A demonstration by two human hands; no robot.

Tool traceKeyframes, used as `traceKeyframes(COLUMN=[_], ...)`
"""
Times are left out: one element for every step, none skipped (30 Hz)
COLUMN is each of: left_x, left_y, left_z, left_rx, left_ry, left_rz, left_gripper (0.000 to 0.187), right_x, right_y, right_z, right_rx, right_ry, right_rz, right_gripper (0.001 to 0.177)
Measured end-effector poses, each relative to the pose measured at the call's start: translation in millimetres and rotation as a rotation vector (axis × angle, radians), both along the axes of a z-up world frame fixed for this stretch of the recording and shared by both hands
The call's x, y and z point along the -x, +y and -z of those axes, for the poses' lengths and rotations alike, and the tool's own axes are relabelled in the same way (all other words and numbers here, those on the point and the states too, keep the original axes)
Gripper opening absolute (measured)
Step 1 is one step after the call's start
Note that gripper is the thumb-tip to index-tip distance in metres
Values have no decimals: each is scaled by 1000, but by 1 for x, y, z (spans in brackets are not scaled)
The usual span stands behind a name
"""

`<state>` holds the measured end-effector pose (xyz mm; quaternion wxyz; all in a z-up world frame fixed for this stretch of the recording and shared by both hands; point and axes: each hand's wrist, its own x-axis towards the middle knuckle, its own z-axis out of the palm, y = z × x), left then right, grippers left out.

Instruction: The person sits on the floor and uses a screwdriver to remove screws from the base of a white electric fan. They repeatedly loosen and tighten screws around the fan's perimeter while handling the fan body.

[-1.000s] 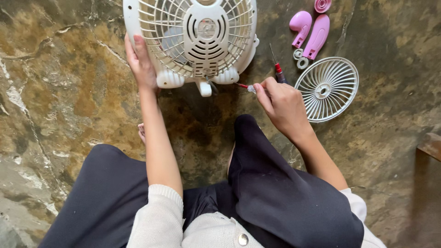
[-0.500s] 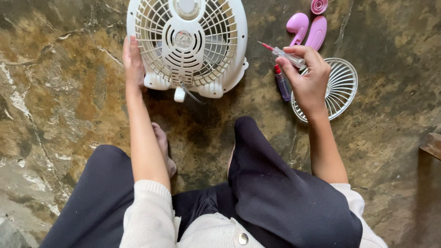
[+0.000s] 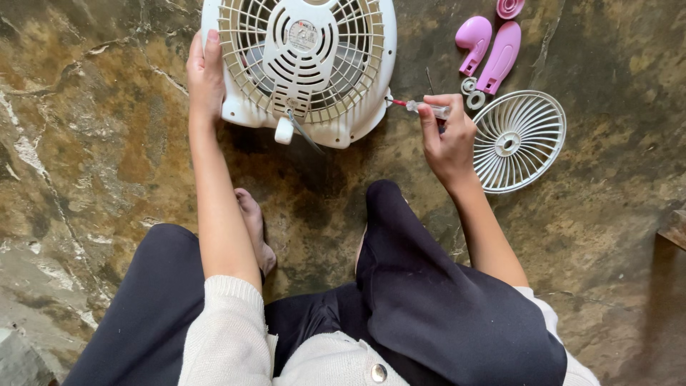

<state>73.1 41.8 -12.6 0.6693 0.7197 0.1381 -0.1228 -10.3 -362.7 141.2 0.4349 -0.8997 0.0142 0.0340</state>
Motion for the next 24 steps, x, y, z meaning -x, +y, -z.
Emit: traceKeyframes(left_x=[-1, -1, 0, 0, 0, 0, -2, -4, -5, -6, -8, -10, -14, -19, -22, -27, -33, -43, -49, -61, -69, -73, -81, -87], left_y=[-1, -3, -3, -3, -3, -3, -3, -3, -4, -5, -5, -5, -7, -9, -8, -7, -6, -6, -6, -7, -7, -8, -7, -6], left_z=[-1, -1, -2, -2, -2, -2, -1, -1, 1, 1, 1, 0, 0, 0, -1, 0, 1, 5, 9, 14, 16, 15, 12, 8], left_rx=[-7, -8, -11, -13, 2, 17, 32, 14, -3, -20, -29, -38, -44, -33, -25, -17, -29, -40, -50, -258, -400, -517, -494, -468], left_ry=[5, 9, 16, 22, 11, -1, -13, -15, -14, -14, 25, 64, 102, 47, -2, -51, -59, -67, -68, -106, -107, -107, 23, 157], left_rz=[-1, -7, -13, -19, -18, -16, -15, -4, 9, 22, 13, 5, -5, 33, 70, 109, 150, 192, 234, 331, 397, 456, 407, 339], left_gripper=[66, 67, 67, 67, 67, 68, 68, 69, 69, 69, 69, 68, 68, 67, 66, 65, 63, 60, 58, 51, 48, 46, 44, 42], right_x=[-2, -4, -6, -8, -12, -16, -20, -25, -28, -30, -31, -33, -34, -33, -33, -33, -34, -35, -36, -37, -37, -37, -41, -43], right_y=[2, 3, 5, 7, 7, 7, 7, 6, 7, 7, 9, 11, 12, 12, 14, 14, 11, 7, 4, 0, -1, -2, -3, -3], right_z=[-1, -3, -5, -8, -10, -12, -14, -16, -18, -20, -22, -24, -28, -31, -34, -37, -39, -41, -43, -45, -46, -47, -48, -50], right_rx=[9, 17, 25, 84, 145, 205, 181, 156, 132, 101, 72, 43, 42, 41, 35, 39, 45, 52, 56, 60, 66, 46, 29, 11], right_ry=[5, 11, 18, 3, -15, -32, 21, 75, 130, 135, 136, 136, 117, 97, 81, 86, 92, 98, 125, 153, 173, 189, 194, 200], right_rz=[-17, -34, -51, -91, -133, -174, -183, -192, -199, -202, -206, -210, -221, -231, -243, -275, -304, -333, -355, -376, -393, -403, -415, -427], right_gripper=[27, 26, 26, 24, 23, 21, 22, 22, 23, 21, 19, 17, 17, 17, 17, 18, 19, 20, 21, 21, 21, 21, 21, 20])
